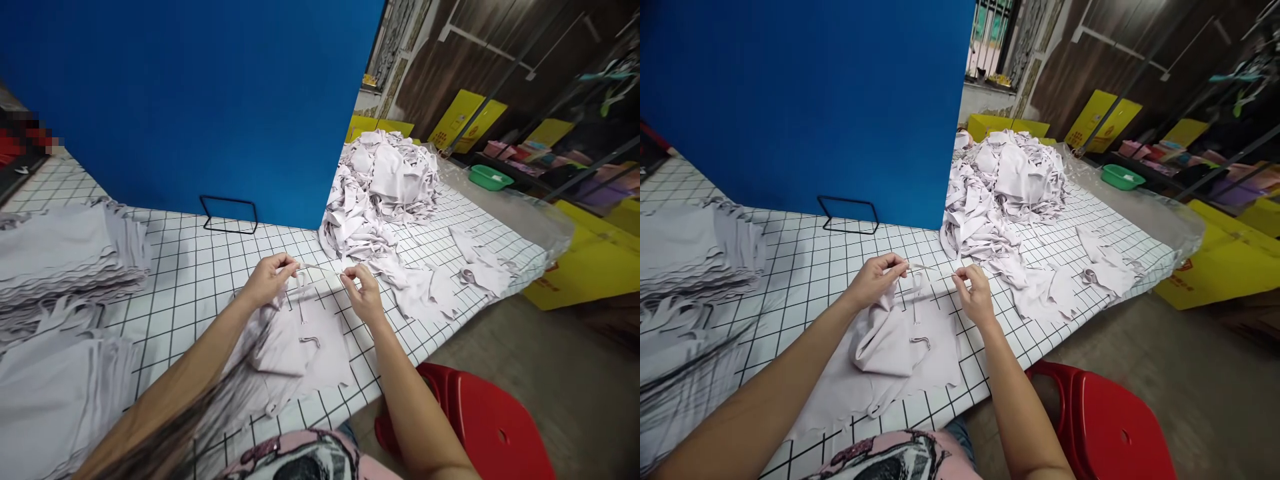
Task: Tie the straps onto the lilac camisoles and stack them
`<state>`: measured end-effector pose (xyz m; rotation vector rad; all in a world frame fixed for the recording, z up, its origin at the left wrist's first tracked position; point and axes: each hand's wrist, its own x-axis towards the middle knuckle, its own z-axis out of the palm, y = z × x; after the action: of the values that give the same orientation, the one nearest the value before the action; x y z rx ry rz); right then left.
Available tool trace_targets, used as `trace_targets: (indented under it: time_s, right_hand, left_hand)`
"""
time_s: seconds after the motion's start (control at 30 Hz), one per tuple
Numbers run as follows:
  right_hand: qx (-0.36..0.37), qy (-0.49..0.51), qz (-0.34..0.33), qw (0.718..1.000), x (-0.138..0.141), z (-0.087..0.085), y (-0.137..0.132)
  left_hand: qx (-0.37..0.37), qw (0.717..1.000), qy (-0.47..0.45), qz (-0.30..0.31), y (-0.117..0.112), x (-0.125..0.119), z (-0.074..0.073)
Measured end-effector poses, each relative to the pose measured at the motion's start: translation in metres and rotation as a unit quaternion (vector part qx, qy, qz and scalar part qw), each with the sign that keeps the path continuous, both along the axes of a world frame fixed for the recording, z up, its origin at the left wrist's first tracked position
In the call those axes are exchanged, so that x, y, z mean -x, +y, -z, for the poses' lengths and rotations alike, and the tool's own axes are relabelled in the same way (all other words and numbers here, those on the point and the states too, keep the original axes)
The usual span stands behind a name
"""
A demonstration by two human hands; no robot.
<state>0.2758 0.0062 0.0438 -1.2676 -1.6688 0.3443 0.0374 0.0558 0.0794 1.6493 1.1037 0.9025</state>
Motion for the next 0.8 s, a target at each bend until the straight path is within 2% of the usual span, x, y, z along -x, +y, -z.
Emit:
trace_targets:
  time_s: [0.2,0.33,0.6,0.8]
  right_hand:
    - [0.048,0.053,-0.019,0.997,0.0,-0.01,-0.012]
    - [0.029,0.048,-0.012,0.998,0.006,-0.014,-0.016]
    - [-0.041,0.047,0.008,0.998,0.007,-0.008,-0.025]
    - [-0.031,0.068,0.018,0.997,0.01,-0.005,-0.026]
  left_hand:
    - [0.007,0.999,-0.018,-0.041,0.002,0.008,0.002]
    - [0.0,0.999,-0.022,-0.047,0.0,0.006,0.004]
    - [-0.013,0.999,-0.015,0.028,-0.016,0.006,-0.006]
    - [-0.048,0.994,-0.016,0.095,-0.03,-0.004,-0.018]
